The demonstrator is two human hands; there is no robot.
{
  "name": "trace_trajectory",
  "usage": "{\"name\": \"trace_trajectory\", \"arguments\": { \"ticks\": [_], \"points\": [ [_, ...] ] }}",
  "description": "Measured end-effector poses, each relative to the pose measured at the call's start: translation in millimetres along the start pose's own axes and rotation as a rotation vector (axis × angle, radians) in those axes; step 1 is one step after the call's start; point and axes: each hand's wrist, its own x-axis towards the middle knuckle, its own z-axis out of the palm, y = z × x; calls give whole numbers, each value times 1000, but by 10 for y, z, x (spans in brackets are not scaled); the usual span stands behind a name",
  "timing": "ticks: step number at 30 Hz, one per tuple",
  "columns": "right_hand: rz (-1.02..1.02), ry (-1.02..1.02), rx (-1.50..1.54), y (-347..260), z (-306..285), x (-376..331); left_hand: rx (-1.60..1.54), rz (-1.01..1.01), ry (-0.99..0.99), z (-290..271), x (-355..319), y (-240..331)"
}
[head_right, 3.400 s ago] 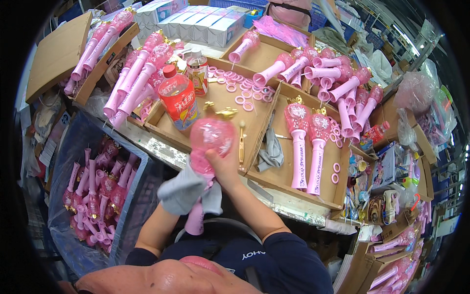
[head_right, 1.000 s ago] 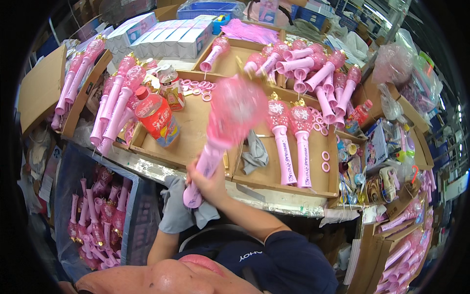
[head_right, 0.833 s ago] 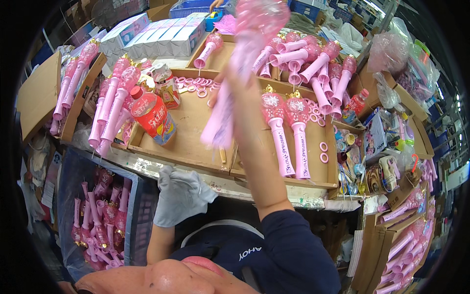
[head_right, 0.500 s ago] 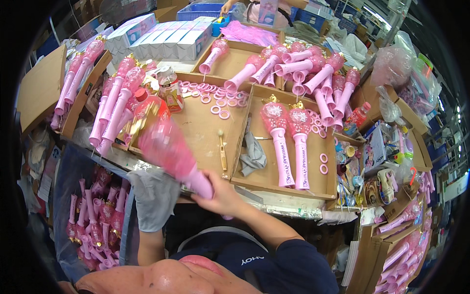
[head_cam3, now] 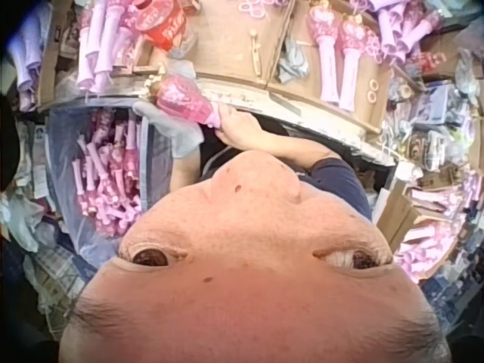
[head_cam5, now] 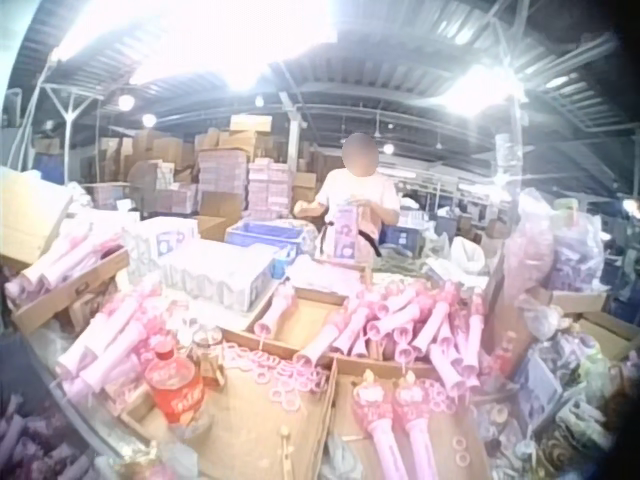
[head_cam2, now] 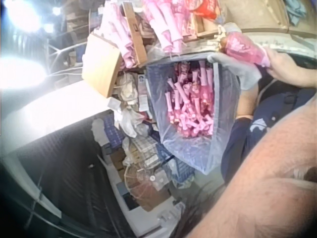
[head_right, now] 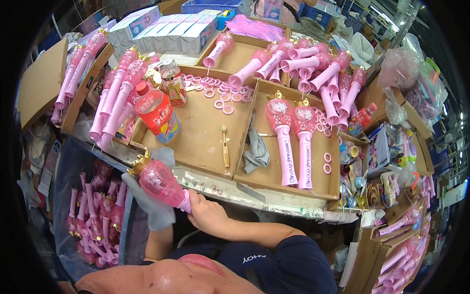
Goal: The person assembles pink light sticks by wiping them with a cloth, attaching a gold crown to the top, and applying a small amount of adhesive with a brush. They handle each stick one at a time, then place the finished items into a cardboard tray.
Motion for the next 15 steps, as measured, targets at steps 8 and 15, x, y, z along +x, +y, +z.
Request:
{"name": "trace_trajectory", "arguments": {
  "ticks": [8,15],
  "points": [
    [159,-87,-79,-124,1,5,1160,616,140,-304,96,-341],
    [64,-180,-100,-99,-80,39,-234,-279,6,-143,180,-82]
  ]
}}
